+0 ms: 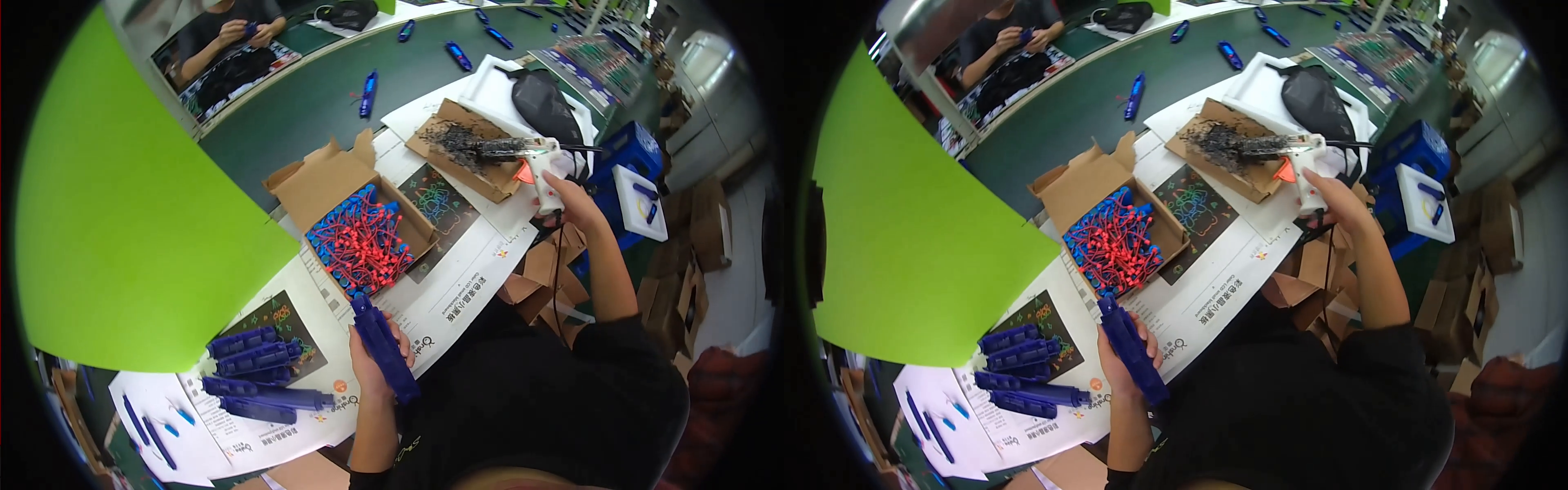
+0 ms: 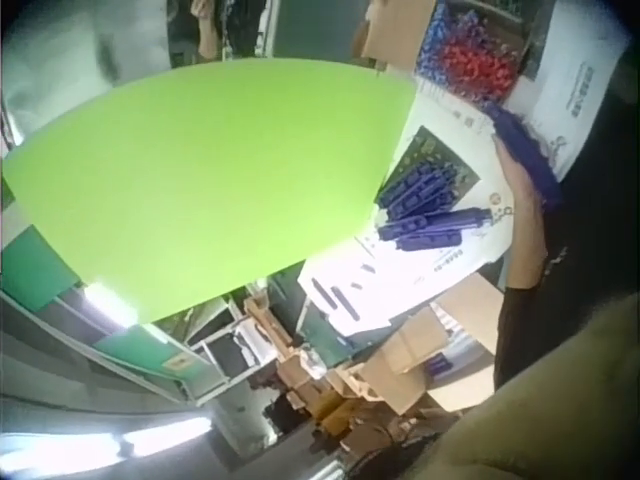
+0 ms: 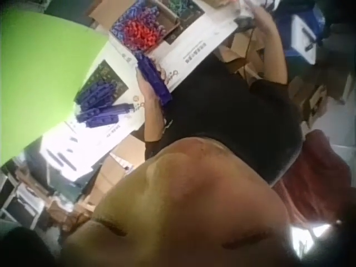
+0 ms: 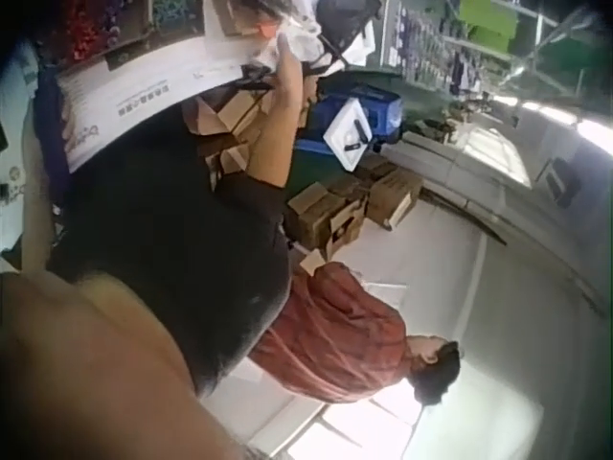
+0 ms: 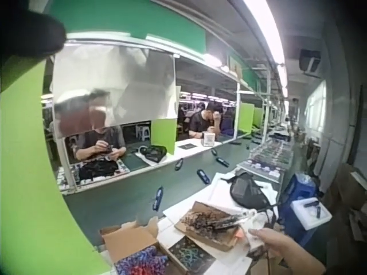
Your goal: The person assembles electronic components by applying glue to a blue plastic housing with a glue gun, inserting a battery and a wire with a light, and then placing the unit onto a conveyor belt.
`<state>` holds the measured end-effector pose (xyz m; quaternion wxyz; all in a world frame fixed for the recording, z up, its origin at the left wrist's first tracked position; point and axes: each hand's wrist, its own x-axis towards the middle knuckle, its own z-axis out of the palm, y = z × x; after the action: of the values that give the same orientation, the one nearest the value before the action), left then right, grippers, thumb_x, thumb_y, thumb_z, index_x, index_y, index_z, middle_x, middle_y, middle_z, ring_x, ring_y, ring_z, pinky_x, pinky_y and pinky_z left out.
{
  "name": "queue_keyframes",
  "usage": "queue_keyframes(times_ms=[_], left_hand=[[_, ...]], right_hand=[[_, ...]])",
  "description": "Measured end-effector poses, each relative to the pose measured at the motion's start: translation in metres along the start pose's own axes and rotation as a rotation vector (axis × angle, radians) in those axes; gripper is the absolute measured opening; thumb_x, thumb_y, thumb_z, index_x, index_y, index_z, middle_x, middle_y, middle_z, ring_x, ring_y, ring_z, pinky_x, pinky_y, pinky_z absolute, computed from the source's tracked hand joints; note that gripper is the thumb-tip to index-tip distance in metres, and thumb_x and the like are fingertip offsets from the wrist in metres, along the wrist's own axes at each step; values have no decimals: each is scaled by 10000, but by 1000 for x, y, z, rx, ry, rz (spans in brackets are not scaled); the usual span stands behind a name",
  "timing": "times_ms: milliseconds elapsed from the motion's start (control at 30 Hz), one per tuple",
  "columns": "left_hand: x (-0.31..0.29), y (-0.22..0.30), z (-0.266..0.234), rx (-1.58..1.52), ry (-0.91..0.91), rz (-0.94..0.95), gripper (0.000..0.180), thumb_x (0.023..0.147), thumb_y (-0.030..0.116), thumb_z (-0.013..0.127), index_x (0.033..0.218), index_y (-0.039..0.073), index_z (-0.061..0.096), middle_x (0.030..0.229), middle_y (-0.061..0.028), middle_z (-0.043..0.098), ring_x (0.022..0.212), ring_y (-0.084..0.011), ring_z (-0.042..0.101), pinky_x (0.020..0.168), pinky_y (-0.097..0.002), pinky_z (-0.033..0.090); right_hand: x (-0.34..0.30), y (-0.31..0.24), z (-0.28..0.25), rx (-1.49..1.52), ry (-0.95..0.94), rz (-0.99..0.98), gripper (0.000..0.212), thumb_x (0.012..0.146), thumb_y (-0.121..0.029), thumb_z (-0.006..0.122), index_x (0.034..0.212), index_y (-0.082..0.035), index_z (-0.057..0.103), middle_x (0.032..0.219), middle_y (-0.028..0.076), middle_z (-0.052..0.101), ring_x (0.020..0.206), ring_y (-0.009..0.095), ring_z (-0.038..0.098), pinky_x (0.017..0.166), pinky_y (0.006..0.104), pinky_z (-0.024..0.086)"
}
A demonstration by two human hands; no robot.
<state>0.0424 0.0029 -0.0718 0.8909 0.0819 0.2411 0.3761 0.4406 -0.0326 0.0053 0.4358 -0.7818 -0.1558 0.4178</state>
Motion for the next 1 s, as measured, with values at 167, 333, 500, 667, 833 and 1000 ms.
queue_keyframes(times_ms=[167,333,500,667,833,1000], left_hand=[[-5,4,-4,31,30,22,538,926,509,229,1052,40,460,738,-84,475,534,-202,480,383,-306,402],[-3,4,-1,-12,65,47,486,927,474,262,1020,45,470,720,-80,471,514,-203,470,354,-314,392],[-5,3,5,20,30,65,479,928,460,280,1044,36,470,728,-76,479,603,-193,482,492,-305,408],[0,4,-10,-89,34,149,493,931,462,295,1100,30,461,742,-67,480,673,-175,465,604,-294,381],[-2,10,-6,-101,-30,145,528,944,455,258,1130,0,454,739,-71,469,624,-156,428,566,-274,365],[0,10,-10,-66,9,179,529,954,441,226,1125,0,461,742,-72,483,608,-158,428,534,-262,361]], right_hand=[[21,-12,7,-30,-7,-52,367,792,-285,650,1019,-11,561,785,98,619,576,149,600,480,270,492],[-5,-38,20,-512,78,-359,433,703,-153,664,1074,26,531,806,86,608,577,162,604,527,281,486],[5,-47,25,-111,-185,-128,498,658,-3,548,1146,-10,448,824,104,551,592,178,574,515,317,504],[-1,-45,7,-136,25,-373,350,760,-141,562,1093,-32,562,857,65,613,637,130,560,527,255,464],[-86,-53,27,-33,-146,-754,497,730,-110,567,1169,93,452,1030,169,573,1035,277,538,988,413,365],[-146,-32,87,97,-723,-447,527,635,-124,596,1104,78,469,943,165,563,905,274,551,815,378,438]])
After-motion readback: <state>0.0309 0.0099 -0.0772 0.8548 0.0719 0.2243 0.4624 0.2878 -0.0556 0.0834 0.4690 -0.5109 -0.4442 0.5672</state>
